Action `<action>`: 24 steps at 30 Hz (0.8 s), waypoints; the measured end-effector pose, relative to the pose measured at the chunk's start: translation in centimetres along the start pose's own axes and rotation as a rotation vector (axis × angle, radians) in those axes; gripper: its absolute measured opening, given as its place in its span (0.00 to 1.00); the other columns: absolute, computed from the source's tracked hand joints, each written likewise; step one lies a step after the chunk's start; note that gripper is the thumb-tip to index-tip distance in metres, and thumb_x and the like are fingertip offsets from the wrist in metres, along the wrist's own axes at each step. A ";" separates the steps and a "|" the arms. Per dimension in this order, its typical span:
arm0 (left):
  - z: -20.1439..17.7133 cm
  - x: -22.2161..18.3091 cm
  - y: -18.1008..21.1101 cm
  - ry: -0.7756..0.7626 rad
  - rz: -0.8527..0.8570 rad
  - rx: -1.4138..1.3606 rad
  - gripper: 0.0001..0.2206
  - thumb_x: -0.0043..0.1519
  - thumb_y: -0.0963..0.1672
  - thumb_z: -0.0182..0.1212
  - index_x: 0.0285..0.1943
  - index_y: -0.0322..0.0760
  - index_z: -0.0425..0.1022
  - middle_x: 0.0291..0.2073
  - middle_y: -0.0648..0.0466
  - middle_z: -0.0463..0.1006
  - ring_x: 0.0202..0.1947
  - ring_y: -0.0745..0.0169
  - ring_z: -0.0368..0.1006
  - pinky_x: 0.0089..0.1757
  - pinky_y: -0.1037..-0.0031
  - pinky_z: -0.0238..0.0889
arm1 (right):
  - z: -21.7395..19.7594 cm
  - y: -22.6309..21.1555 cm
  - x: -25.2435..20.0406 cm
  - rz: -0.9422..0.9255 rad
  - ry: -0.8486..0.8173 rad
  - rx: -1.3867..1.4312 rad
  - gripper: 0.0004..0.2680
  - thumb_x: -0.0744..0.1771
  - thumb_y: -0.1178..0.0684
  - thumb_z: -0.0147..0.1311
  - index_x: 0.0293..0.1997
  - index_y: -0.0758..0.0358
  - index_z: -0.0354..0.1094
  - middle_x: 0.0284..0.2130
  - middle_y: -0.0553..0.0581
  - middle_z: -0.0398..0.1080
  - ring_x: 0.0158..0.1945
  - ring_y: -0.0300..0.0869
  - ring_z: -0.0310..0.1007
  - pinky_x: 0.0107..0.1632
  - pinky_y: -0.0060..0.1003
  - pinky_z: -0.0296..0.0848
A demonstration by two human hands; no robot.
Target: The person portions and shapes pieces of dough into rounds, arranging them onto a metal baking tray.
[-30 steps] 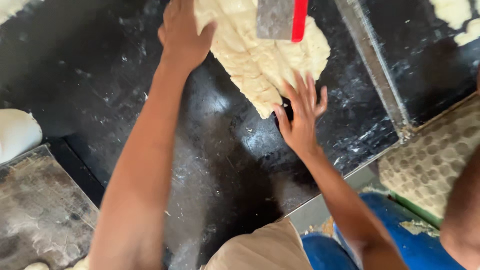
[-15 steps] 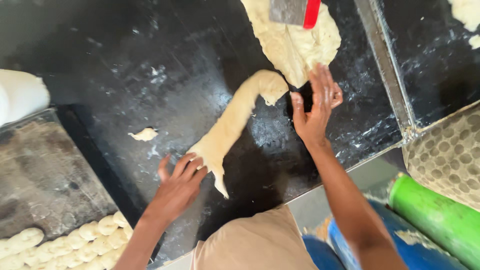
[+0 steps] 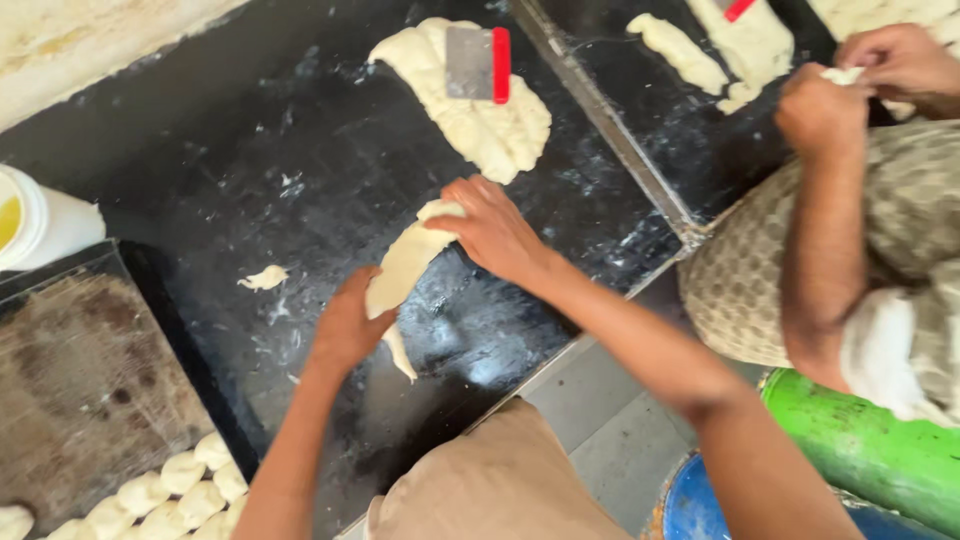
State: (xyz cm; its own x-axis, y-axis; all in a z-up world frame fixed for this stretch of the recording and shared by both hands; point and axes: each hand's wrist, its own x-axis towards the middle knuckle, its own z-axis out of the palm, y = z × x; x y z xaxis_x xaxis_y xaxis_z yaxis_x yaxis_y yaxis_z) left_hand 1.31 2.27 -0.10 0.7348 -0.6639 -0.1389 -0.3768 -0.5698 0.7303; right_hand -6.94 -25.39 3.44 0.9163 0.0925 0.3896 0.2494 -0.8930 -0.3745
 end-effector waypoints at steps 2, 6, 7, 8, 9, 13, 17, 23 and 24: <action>-1.7 -0.9 -0.5 0.067 0.110 0.243 0.31 0.51 0.44 0.73 0.66 0.42 0.67 0.53 0.45 0.78 0.56 0.43 0.73 0.53 0.60 0.65 | -0.7 -1.2 -2.2 0.019 0.138 -0.226 0.21 0.63 0.64 0.56 0.62 0.48 0.68 0.56 0.60 0.66 0.62 0.58 0.65 0.65 0.53 0.58; -3.0 -0.7 -1.4 -0.088 0.115 0.200 0.53 0.40 0.51 0.82 0.76 0.33 0.59 0.52 0.42 0.73 0.53 0.39 0.69 0.49 0.48 0.56 | -0.3 -3.0 -6.8 0.293 0.093 -0.324 0.30 0.60 0.68 0.51 0.72 0.53 0.56 0.63 0.65 0.63 0.66 0.62 0.59 0.66 0.63 0.43; -3.0 -0.3 -1.8 -0.076 0.031 0.159 0.43 0.44 0.53 0.80 0.70 0.36 0.66 0.50 0.44 0.74 0.51 0.42 0.71 0.50 0.50 0.60 | -0.2 -3.0 -6.9 0.345 0.075 -0.243 0.33 0.58 0.70 0.49 0.73 0.54 0.53 0.65 0.66 0.61 0.68 0.63 0.57 0.66 0.66 0.38; -2.6 0.5 -2.0 -0.065 -0.052 0.117 0.35 0.49 0.55 0.77 0.63 0.39 0.73 0.48 0.46 0.75 0.49 0.44 0.73 0.51 0.52 0.64 | -0.6 -2.7 -6.9 0.322 0.067 -0.206 0.33 0.59 0.71 0.47 0.74 0.53 0.52 0.68 0.64 0.58 0.72 0.61 0.54 0.70 0.65 0.39; -2.3 0.1 -2.6 -0.066 -0.147 0.072 0.27 0.53 0.57 0.74 0.57 0.43 0.81 0.46 0.48 0.76 0.47 0.47 0.74 0.52 0.54 0.68 | -1.0 -2.6 -7.7 0.305 0.044 -0.160 0.33 0.61 0.72 0.46 0.76 0.51 0.52 0.71 0.62 0.55 0.76 0.59 0.51 0.73 0.64 0.39; 1.4 0.5 -3.7 0.069 0.146 0.279 0.19 0.44 0.52 0.78 0.39 0.42 0.84 0.45 0.49 0.75 0.51 0.42 0.66 0.47 0.49 0.58 | 1.1 -2.4 -6.7 0.250 -0.203 -0.108 0.34 0.61 0.71 0.46 0.76 0.43 0.53 0.76 0.59 0.48 0.79 0.58 0.42 0.75 0.65 0.38; 4.5 0.0 -5.4 0.038 0.383 -0.272 0.15 0.51 0.40 0.68 0.47 0.35 0.73 0.42 0.45 0.74 0.47 0.46 0.72 0.48 0.63 0.67 | 4.6 -4.3 -7.0 0.259 -0.213 -0.351 0.33 0.62 0.69 0.47 0.74 0.37 0.54 0.75 0.61 0.48 0.77 0.65 0.41 0.69 0.71 0.39; -5.2 -2.5 -12.7 0.221 0.213 -0.216 0.19 0.52 0.40 0.69 0.53 0.36 0.73 0.46 0.45 0.78 0.49 0.46 0.75 0.51 0.64 0.67 | 4.4 -6.8 -5.9 0.394 -0.370 -0.444 0.32 0.63 0.66 0.47 0.73 0.30 0.52 0.74 0.64 0.45 0.74 0.70 0.40 0.64 0.79 0.35; -6.6 -3.7 -13.1 0.242 0.284 -0.070 0.24 0.49 0.41 0.73 0.55 0.37 0.73 0.49 0.44 0.77 0.51 0.44 0.72 0.51 0.63 0.65 | 4.2 -7.5 -5.0 0.466 -0.469 -0.447 0.31 0.64 0.64 0.47 0.74 0.30 0.52 0.75 0.63 0.44 0.74 0.69 0.41 0.65 0.81 0.33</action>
State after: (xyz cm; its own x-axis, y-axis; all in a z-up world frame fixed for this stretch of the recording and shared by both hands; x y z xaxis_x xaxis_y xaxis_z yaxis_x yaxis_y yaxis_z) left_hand 7.26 15.42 -4.75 0.7215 -0.6526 0.2315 -0.5513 -0.3391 0.7623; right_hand -12.07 -17.26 0.78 0.9565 -0.2467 -0.1556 -0.2498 -0.9683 -0.0003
